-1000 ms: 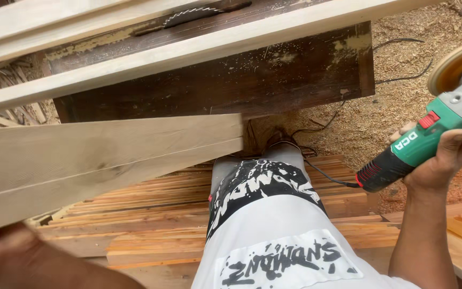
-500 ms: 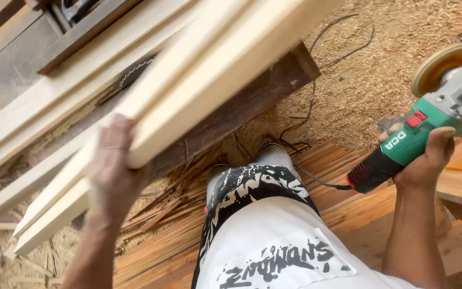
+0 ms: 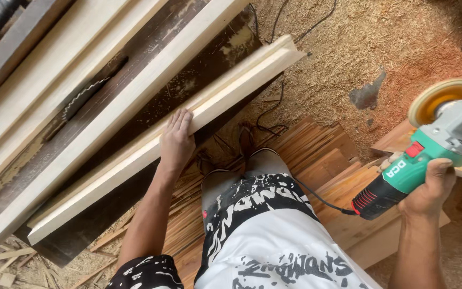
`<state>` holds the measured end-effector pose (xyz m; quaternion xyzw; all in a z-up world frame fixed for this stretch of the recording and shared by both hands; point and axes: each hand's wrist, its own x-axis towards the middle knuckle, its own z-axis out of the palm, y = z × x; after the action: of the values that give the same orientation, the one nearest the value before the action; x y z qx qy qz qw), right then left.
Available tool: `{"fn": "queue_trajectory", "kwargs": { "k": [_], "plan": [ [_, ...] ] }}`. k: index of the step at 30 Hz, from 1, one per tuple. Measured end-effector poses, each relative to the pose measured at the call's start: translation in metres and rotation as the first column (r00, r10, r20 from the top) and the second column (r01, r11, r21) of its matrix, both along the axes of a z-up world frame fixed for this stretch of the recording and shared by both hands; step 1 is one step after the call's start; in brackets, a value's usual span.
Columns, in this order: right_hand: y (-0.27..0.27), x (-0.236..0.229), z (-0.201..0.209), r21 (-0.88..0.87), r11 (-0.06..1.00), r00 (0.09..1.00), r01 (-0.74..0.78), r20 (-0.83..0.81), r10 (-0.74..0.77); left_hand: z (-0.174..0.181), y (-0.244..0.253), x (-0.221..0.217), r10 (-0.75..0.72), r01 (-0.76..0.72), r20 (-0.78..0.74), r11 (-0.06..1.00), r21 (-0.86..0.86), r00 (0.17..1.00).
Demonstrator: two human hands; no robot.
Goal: The person uses a handheld orbital sander to smooth the surface of a long wooden plank. They move the sander along the length of the plank, flip it over to sand the other side, and then place the finished plank on a stack of other planks.
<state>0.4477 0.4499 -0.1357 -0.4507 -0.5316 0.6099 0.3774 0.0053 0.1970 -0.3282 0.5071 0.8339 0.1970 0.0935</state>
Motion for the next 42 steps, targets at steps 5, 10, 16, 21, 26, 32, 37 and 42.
{"fn": "queue_trajectory", "kwargs": {
  "k": [5, 10, 16, 21, 26, 32, 37, 42],
  "plan": [
    [0.018, -0.034, 0.002, -0.09, 0.991, 0.992, -0.102, 0.068, 0.108, -0.024, 0.033, 0.035, 0.099, -0.089, -0.224, 0.995, 0.054, 0.97],
    [0.022, -0.063, -0.01, -0.21, 0.951, 0.971, -0.226, 0.031, 0.238, -0.028, -0.009, 0.036, -0.001, -0.041, -0.175, 0.971, -0.236, 0.985],
    [0.0, -0.096, -0.046, -0.352, 0.831, 0.867, -0.431, 0.094, 0.489, -0.013, -0.053, 0.007, -0.023, -0.014, -0.073, 0.884, -0.467, 0.997],
    [-0.046, -0.148, -0.102, -0.432, 0.673, 0.722, -0.6, 0.069, 0.688, 0.001, -0.101, -0.001, 0.146, -0.109, 0.044, 0.88, -0.462, 0.988],
    [-0.088, -0.192, -0.142, -0.298, 0.678, 0.556, -0.672, 0.401, 0.728, -0.002, -0.112, -0.025, 0.437, -0.354, 0.154, 0.852, -0.385, 0.886],
    [-0.113, -0.223, -0.16, -0.251, 0.624, 0.456, -0.74, 0.495, 0.74, -0.006, -0.111, -0.026, 0.397, -0.299, 0.119, 0.828, -0.475, 0.91],
    [-0.116, -0.233, -0.161, -0.328, 0.598, 0.39, -0.731, 0.518, 0.761, -0.005, -0.111, -0.027, 0.385, -0.291, 0.109, 0.829, -0.478, 0.917],
    [-0.104, -0.23, -0.159, -0.327, 0.586, 0.395, -0.741, 0.493, 0.775, -0.003, -0.114, -0.025, 0.382, -0.294, 0.106, 0.836, -0.464, 0.918]
  ]
}}
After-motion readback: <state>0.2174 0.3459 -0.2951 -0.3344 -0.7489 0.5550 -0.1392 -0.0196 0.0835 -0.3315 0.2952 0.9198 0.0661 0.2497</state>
